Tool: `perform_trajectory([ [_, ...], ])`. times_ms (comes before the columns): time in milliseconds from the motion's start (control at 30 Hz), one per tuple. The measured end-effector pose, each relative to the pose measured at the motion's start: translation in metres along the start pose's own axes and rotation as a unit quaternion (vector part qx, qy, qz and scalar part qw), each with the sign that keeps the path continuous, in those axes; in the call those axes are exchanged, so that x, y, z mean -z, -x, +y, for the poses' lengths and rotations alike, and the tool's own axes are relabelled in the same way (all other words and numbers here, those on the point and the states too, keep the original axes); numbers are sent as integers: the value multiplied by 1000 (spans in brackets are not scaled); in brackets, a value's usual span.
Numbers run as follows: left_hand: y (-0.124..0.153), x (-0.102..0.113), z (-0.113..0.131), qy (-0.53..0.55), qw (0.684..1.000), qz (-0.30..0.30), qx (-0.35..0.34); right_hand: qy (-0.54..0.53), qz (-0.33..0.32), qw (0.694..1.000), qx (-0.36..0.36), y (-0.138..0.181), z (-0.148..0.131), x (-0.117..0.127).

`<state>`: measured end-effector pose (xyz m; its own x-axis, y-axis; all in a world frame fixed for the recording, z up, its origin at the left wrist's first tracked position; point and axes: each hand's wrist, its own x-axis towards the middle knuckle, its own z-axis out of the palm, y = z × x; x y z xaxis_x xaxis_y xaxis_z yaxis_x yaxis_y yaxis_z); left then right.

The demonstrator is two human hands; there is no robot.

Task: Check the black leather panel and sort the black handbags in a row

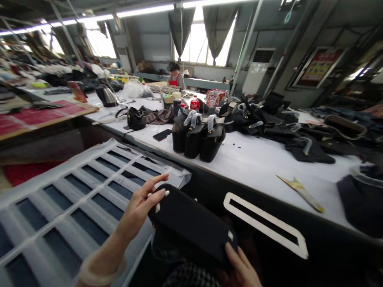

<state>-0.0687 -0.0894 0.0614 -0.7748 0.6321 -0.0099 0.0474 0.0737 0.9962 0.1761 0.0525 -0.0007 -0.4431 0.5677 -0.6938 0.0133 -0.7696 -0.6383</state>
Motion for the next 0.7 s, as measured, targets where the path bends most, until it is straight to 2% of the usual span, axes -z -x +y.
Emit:
perform_trajectory([
  [100, 21, 18, 5, -10, 993, -113, 26, -68, -22, 994, 78, 19, -51, -16],
  [167, 39, 16, 6, -71, 984, -166, 8, -88, -14, 987, 131, 27, -74, -30],
  [267, 56, -6, 4, -160, 959, -233, -24, -96, 1, 983, 155, 24, -88, -50],
  [367, 60, -38, 0, -148, 932, -328, -26, -70, -4, 990, 123, 14, -82, -60],
  [433, 58, -58, -8, -113, 945, -304, -34, -60, -13, 990, 127, 10, -68, -60],
  [500, 55, -74, -17, -93, 970, -220, -34, -75, -29, 987, 136, 8, -47, -55],
  [567, 52, -85, -26, -102, 980, -167, -28, -101, -45, 988, 106, 6, -25, -48],
  [700, 44, -94, -26, -196, 967, -150, -69, -102, -48, 993, 38, -2, -1, -39],
])
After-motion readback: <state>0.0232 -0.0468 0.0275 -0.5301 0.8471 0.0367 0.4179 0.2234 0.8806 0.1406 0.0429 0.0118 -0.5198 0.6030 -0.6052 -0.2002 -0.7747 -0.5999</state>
